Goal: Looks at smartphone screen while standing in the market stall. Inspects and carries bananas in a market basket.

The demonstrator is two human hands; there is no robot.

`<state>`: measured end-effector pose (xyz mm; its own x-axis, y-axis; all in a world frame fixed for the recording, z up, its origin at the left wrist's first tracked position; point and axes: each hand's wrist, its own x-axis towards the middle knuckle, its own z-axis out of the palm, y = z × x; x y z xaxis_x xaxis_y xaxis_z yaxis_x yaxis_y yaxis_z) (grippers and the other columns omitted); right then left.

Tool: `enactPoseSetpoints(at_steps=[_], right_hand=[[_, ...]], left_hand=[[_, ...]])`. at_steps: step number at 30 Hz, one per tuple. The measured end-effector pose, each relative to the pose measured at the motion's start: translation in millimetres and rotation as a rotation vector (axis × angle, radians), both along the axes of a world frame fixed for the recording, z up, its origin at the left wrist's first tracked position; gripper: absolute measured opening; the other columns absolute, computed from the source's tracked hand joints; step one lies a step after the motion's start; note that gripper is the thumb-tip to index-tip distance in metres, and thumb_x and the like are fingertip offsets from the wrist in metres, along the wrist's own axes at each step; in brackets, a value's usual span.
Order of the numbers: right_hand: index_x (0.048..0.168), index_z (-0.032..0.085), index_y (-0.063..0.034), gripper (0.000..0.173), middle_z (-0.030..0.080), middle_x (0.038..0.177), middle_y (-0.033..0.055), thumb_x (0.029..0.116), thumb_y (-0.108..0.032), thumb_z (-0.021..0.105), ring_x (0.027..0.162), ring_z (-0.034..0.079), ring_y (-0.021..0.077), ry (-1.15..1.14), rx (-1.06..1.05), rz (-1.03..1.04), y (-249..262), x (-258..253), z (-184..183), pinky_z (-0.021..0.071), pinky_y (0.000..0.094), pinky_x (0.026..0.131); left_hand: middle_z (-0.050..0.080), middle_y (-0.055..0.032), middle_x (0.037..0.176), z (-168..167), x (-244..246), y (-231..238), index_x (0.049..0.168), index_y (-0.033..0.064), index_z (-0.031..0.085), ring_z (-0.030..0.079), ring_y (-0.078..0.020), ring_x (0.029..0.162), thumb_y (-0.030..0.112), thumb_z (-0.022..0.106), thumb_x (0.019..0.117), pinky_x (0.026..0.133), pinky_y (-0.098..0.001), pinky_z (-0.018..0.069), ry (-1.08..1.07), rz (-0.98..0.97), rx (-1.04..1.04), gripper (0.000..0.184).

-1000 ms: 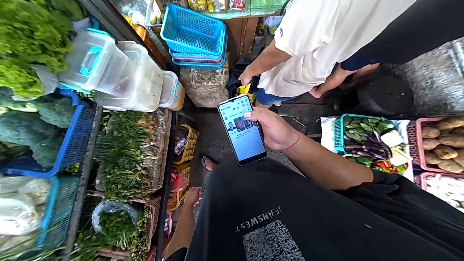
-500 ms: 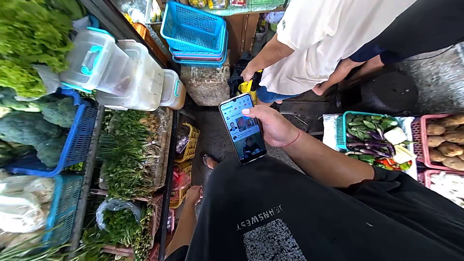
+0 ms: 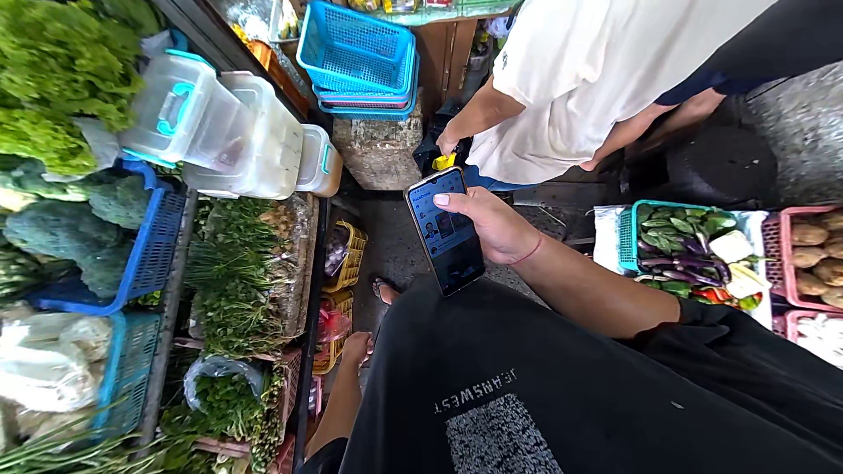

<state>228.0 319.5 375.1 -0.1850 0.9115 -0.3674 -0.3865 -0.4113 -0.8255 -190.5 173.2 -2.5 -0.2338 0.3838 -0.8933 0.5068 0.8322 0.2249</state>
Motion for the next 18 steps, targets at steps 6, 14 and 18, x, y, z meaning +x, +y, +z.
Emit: enactPoseSetpoints(at_steps=[6, 14, 18], right_hand=[[0.124, 0.063, -0.0104, 0.039, 0.075, 0.103, 0.0114, 0.1041, -0.041, 0.052, 0.087, 0.075, 0.0193, 0.071, 0.020, 0.064, -3, 6, -7, 0.0641, 0.0374, 0.075], [0.134, 0.057, -0.0130, 0.043, 0.073, 0.110, 0.0116, 0.1060, -0.044, 0.046, 0.094, 0.074, 0.0206, 0.128, 0.019, 0.067, -6, 11, -22, 0.0637, 0.0396, 0.080], [0.132, 0.057, -0.0127, 0.040, 0.073, 0.109, 0.0117, 0.1074, -0.039, 0.042, 0.093, 0.074, 0.0205, 0.124, 0.012, 0.060, -6, 9, -21, 0.0638, 0.0401, 0.079]], left_hand=[[0.073, -0.0135, 0.100, -2, 3, -5, 0.126, 0.0063, 0.066, 0.071, -0.0235, 0.081, 0.036, 0.056, 0.1042, 0.072, -0.0428, 0.0593, -0.012, 0.024, -0.006, 0.038], [0.073, -0.0155, 0.107, 18, 11, -2, 0.126, 0.0066, 0.067, 0.071, -0.0268, 0.088, 0.035, 0.056, 0.1046, 0.079, -0.0467, 0.0588, 0.008, -0.049, -0.029, 0.037], [0.073, -0.0136, 0.104, 25, 11, 3, 0.125, 0.0067, 0.067, 0.071, -0.0250, 0.086, 0.035, 0.055, 0.1045, 0.077, -0.0452, 0.0584, 0.009, -0.032, -0.010, 0.037]])
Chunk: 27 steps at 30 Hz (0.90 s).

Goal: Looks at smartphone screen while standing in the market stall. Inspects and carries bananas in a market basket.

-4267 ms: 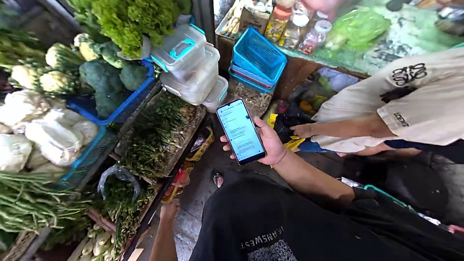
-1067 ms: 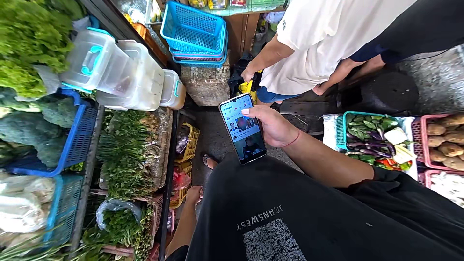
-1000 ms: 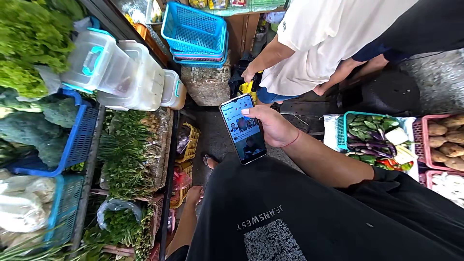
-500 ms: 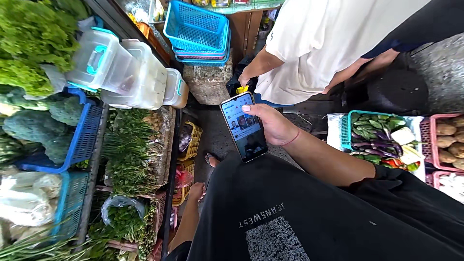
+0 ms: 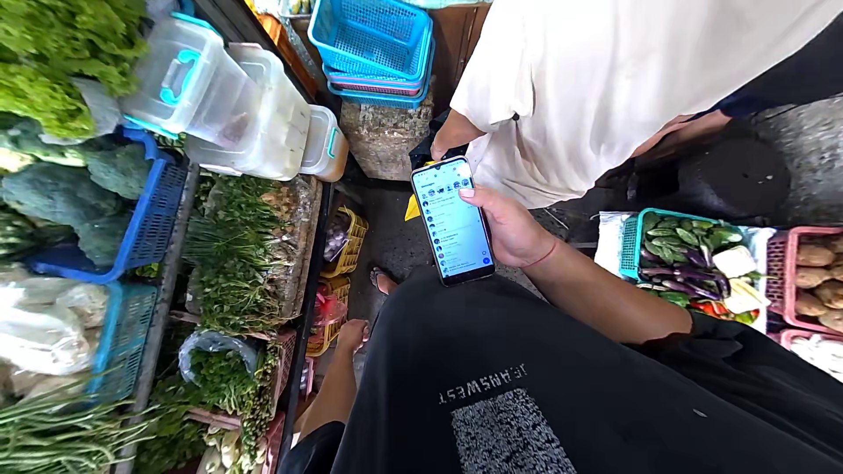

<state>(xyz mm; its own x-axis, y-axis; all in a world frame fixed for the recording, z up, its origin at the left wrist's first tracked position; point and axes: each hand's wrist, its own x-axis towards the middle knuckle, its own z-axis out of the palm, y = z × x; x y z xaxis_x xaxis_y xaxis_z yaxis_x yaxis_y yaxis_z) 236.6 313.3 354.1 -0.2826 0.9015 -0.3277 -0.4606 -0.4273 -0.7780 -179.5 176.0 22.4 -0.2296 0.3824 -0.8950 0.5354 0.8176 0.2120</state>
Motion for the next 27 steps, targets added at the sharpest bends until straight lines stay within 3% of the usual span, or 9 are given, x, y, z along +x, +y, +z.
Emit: enactPoseSetpoints(at_steps=[9, 14, 18, 23, 27], right_hand=[[0.131, 0.059, -0.0125, 0.035, 0.074, 0.107, 0.0106, 0.1057, -0.029, 0.042, 0.091, 0.074, 0.0188, -0.039, 0.007, -0.018, 2, -5, 2, 0.0638, 0.0390, 0.077], [0.130, 0.059, -0.0117, 0.034, 0.074, 0.107, 0.0112, 0.1056, -0.027, 0.041, 0.090, 0.074, 0.0193, -0.037, -0.020, -0.023, 4, -8, 2, 0.0639, 0.0390, 0.076], [0.127, 0.060, -0.0099, 0.033, 0.074, 0.105, 0.0123, 0.1019, -0.019, 0.041, 0.087, 0.074, 0.0189, -0.021, -0.013, -0.020, 5, -7, 0, 0.0639, 0.0385, 0.074], [0.122, 0.064, -0.0097, 0.031, 0.074, 0.103, 0.0117, 0.1054, -0.023, 0.042, 0.087, 0.075, 0.0187, -0.010, 0.006, -0.030, 5, -8, 0, 0.0641, 0.0386, 0.074], [0.123, 0.064, -0.0103, 0.035, 0.075, 0.103, 0.0106, 0.1068, -0.028, 0.039, 0.088, 0.075, 0.0181, -0.028, -0.002, -0.037, 4, -7, 1, 0.0642, 0.0381, 0.075]], left_hand=[[0.072, -0.0122, 0.099, 3, 2, -4, 0.123, 0.0055, 0.067, 0.068, -0.0213, 0.078, 0.033, 0.054, 0.1049, 0.072, -0.0409, 0.0569, -0.013, 0.013, -0.013, 0.035], [0.072, -0.0158, 0.105, 9, 2, -7, 0.122, 0.0043, 0.069, 0.069, -0.0272, 0.090, 0.034, 0.053, 0.1057, 0.083, -0.0481, 0.0565, -0.004, -0.077, -0.022, 0.038], [0.073, -0.0134, 0.102, -7, -4, -9, 0.123, 0.0060, 0.068, 0.071, -0.0241, 0.085, 0.034, 0.055, 0.1038, 0.078, -0.0445, 0.0589, -0.019, 0.005, -0.016, 0.036], [0.072, -0.0116, 0.097, -11, -4, -7, 0.121, 0.0063, 0.068, 0.069, -0.0217, 0.079, 0.034, 0.054, 0.1042, 0.072, -0.0417, 0.0578, -0.017, -0.001, -0.008, 0.035], [0.072, -0.0150, 0.103, -5, 0, -4, 0.123, 0.0054, 0.068, 0.070, -0.0261, 0.086, 0.035, 0.054, 0.1045, 0.079, -0.0469, 0.0576, -0.006, -0.030, -0.004, 0.038]])
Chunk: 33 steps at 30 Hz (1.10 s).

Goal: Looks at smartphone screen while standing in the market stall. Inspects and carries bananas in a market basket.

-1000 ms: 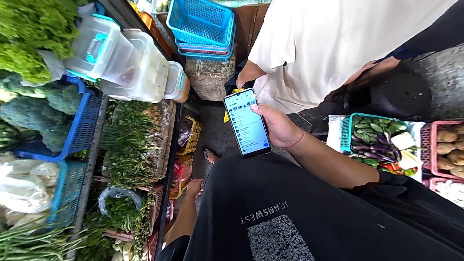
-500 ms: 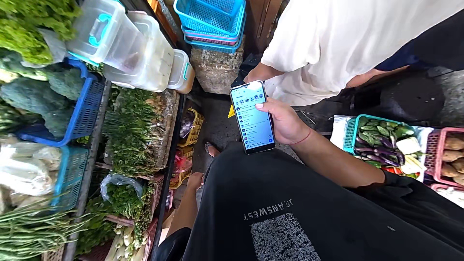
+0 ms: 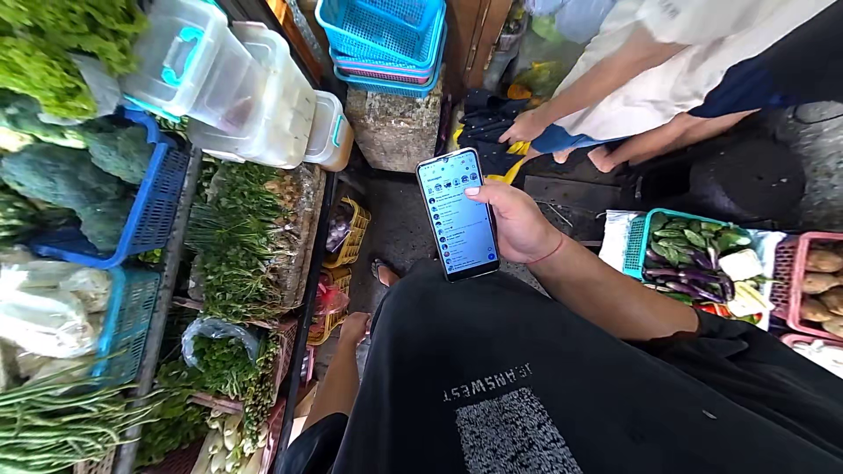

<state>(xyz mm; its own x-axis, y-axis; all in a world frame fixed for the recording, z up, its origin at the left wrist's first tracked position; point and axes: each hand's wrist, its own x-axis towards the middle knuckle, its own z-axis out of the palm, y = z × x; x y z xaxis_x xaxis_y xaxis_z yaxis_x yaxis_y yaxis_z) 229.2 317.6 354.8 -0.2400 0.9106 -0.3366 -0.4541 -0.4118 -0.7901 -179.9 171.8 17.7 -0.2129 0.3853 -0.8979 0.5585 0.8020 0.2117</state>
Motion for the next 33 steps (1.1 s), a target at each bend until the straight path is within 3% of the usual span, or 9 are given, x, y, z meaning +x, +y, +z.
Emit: enactPoseSetpoints(at_steps=[6, 14, 23, 33], right_hand=[[0.125, 0.063, -0.0113, 0.037, 0.074, 0.105, 0.0105, 0.1066, -0.031, 0.037, 0.089, 0.074, 0.0183, -0.009, -0.012, -0.025, -1, 1, 1, 0.0638, 0.0389, 0.076], [0.125, 0.063, -0.0105, 0.039, 0.074, 0.106, 0.0115, 0.1071, -0.032, 0.037, 0.090, 0.074, 0.0193, -0.007, -0.008, -0.018, -1, 3, 2, 0.0636, 0.0394, 0.077], [0.127, 0.062, -0.0109, 0.040, 0.074, 0.107, 0.0120, 0.1074, -0.034, 0.036, 0.092, 0.074, 0.0199, 0.018, 0.000, -0.006, -1, 3, 1, 0.0636, 0.0402, 0.078], [0.126, 0.062, -0.0100, 0.039, 0.074, 0.105, 0.0115, 0.1077, -0.033, 0.037, 0.090, 0.074, 0.0196, -0.008, -0.005, -0.014, -2, 1, 2, 0.0639, 0.0388, 0.077]], left_hand=[[0.071, -0.0128, 0.096, -2, 1, 0, 0.120, 0.0055, 0.068, 0.067, -0.0232, 0.079, 0.035, 0.054, 0.1038, 0.073, -0.0437, 0.0566, 0.009, 0.015, -0.013, 0.036], [0.073, -0.0130, 0.100, -14, -3, -1, 0.122, 0.0076, 0.069, 0.070, -0.0244, 0.082, 0.037, 0.055, 0.1026, 0.075, -0.0454, 0.0582, 0.013, 0.008, -0.002, 0.038], [0.072, -0.0114, 0.095, 0, 1, 2, 0.120, 0.0064, 0.069, 0.068, -0.0217, 0.077, 0.035, 0.056, 0.1029, 0.071, -0.0423, 0.0569, 0.009, 0.021, -0.002, 0.035], [0.072, -0.0149, 0.104, 11, 5, 5, 0.123, 0.0052, 0.068, 0.070, -0.0270, 0.087, 0.037, 0.052, 0.1054, 0.080, -0.0480, 0.0572, 0.011, -0.063, -0.013, 0.039]])
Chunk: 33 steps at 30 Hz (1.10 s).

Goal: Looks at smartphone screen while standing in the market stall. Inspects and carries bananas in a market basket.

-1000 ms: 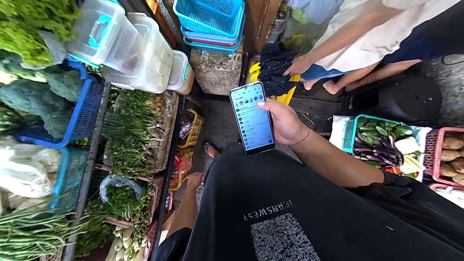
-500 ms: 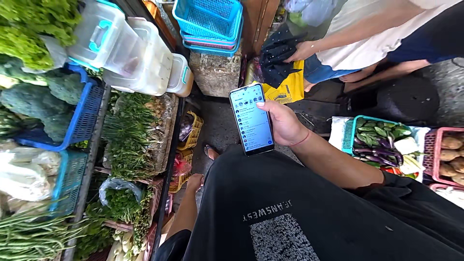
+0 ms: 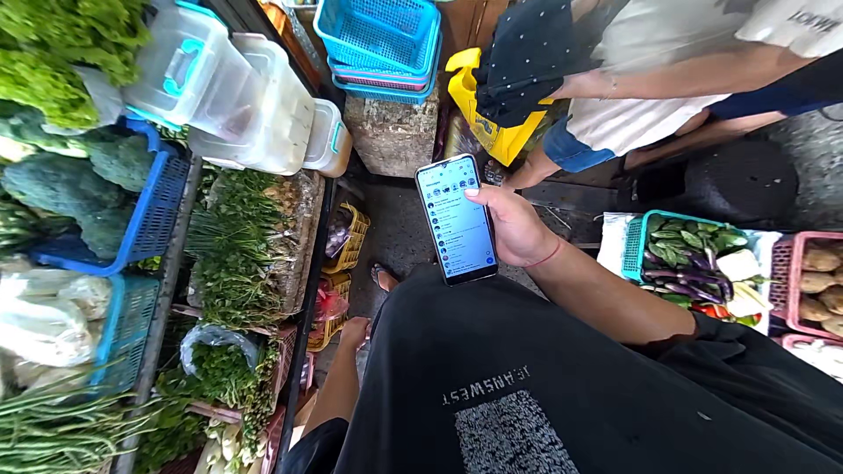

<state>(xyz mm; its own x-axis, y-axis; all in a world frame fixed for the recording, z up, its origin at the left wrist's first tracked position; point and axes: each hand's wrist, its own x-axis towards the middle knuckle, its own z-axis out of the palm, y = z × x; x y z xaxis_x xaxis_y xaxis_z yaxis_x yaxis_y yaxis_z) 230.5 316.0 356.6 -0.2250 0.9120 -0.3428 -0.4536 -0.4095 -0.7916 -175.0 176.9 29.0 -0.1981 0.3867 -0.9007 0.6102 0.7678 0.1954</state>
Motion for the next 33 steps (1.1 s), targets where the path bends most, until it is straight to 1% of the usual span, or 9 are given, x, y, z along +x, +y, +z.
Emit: enactPoseSetpoints(at_steps=[2, 9, 11, 14, 19, 22, 26, 30, 33], right_hand=[[0.126, 0.062, -0.0101, 0.039, 0.074, 0.106, 0.0119, 0.1075, -0.034, 0.037, 0.091, 0.074, 0.0199, 0.006, -0.003, 0.004, 0, 1, -1, 0.0639, 0.0395, 0.078], [0.124, 0.063, -0.0083, 0.036, 0.074, 0.104, 0.0129, 0.1070, -0.028, 0.038, 0.089, 0.075, 0.0200, -0.005, 0.000, -0.011, -1, 1, -2, 0.0640, 0.0400, 0.077], [0.123, 0.064, -0.0081, 0.035, 0.075, 0.103, 0.0129, 0.1080, -0.028, 0.039, 0.088, 0.075, 0.0200, -0.003, -0.006, -0.017, 0, 1, -2, 0.0642, 0.0399, 0.077], [0.125, 0.063, -0.0095, 0.038, 0.074, 0.106, 0.0125, 0.1071, -0.032, 0.038, 0.090, 0.074, 0.0202, 0.019, 0.009, 0.002, -1, 3, -4, 0.0639, 0.0405, 0.078], [0.126, 0.062, -0.0113, 0.039, 0.074, 0.106, 0.0113, 0.1081, -0.036, 0.037, 0.091, 0.074, 0.0197, -0.013, -0.017, -0.020, -2, 3, -3, 0.0638, 0.0393, 0.077], [0.126, 0.063, -0.0116, 0.040, 0.074, 0.108, 0.0102, 0.1089, -0.036, 0.036, 0.093, 0.074, 0.0189, 0.012, -0.009, -0.014, -3, 3, -3, 0.0635, 0.0389, 0.079], [0.126, 0.063, -0.0135, 0.041, 0.074, 0.106, 0.0098, 0.1085, -0.040, 0.038, 0.090, 0.074, 0.0185, -0.008, -0.024, -0.019, -6, 2, 1, 0.0634, 0.0387, 0.076], [0.126, 0.063, -0.0138, 0.040, 0.074, 0.106, 0.0091, 0.1082, -0.040, 0.038, 0.090, 0.074, 0.0182, -0.016, -0.017, -0.012, -4, 2, 1, 0.0634, 0.0387, 0.076], [0.126, 0.062, -0.0101, 0.039, 0.073, 0.108, 0.0116, 0.1082, -0.033, 0.036, 0.095, 0.074, 0.0205, 0.036, 0.002, -0.014, -1, 2, -2, 0.0631, 0.0414, 0.082]], left_hand=[[0.072, -0.0139, 0.101, -8, -2, -2, 0.121, 0.0059, 0.069, 0.069, -0.0262, 0.084, 0.038, 0.053, 0.1046, 0.078, -0.0476, 0.0571, 0.005, -0.005, 0.006, 0.039], [0.073, -0.0156, 0.103, -15, -3, -3, 0.120, 0.0063, 0.070, 0.070, -0.0289, 0.089, 0.039, 0.053, 0.1046, 0.083, -0.0511, 0.0570, 0.007, -0.052, 0.016, 0.040], [0.073, -0.0152, 0.101, -17, -4, -4, 0.119, 0.0064, 0.070, 0.070, -0.0280, 0.087, 0.038, 0.054, 0.1037, 0.080, -0.0502, 0.0571, 0.006, -0.026, 0.023, 0.039], [0.073, -0.0140, 0.099, -24, -6, -6, 0.119, 0.0068, 0.070, 0.069, -0.0264, 0.083, 0.038, 0.056, 0.1023, 0.076, -0.0483, 0.0573, -0.002, 0.019, 0.037, 0.037], [0.072, -0.0142, 0.099, -14, -2, -2, 0.119, 0.0050, 0.070, 0.069, -0.0262, 0.083, 0.036, 0.056, 0.1034, 0.078, -0.0477, 0.0570, -0.007, 0.017, 0.039, 0.037], [0.071, -0.0138, 0.097, -12, -1, -1, 0.119, 0.0047, 0.069, 0.068, -0.0248, 0.081, 0.034, 0.054, 0.1043, 0.075, -0.0456, 0.0564, -0.017, 0.029, 0.031, 0.036], [0.072, -0.0181, 0.106, -8, 0, -2, 0.120, 0.0042, 0.070, 0.070, -0.0309, 0.092, 0.035, 0.054, 0.1044, 0.085, -0.0529, 0.0564, -0.008, -0.036, 0.027, 0.038], [0.072, -0.0176, 0.106, -3, 0, -2, 0.122, 0.0043, 0.068, 0.069, -0.0300, 0.091, 0.036, 0.053, 0.1048, 0.083, -0.0514, 0.0563, -0.014, -0.019, 0.020, 0.040], [0.072, -0.0168, 0.104, -10, -2, -5, 0.122, 0.0050, 0.068, 0.070, -0.0289, 0.089, 0.036, 0.054, 0.1040, 0.082, -0.0502, 0.0573, -0.013, 0.024, 0.019, 0.039]])
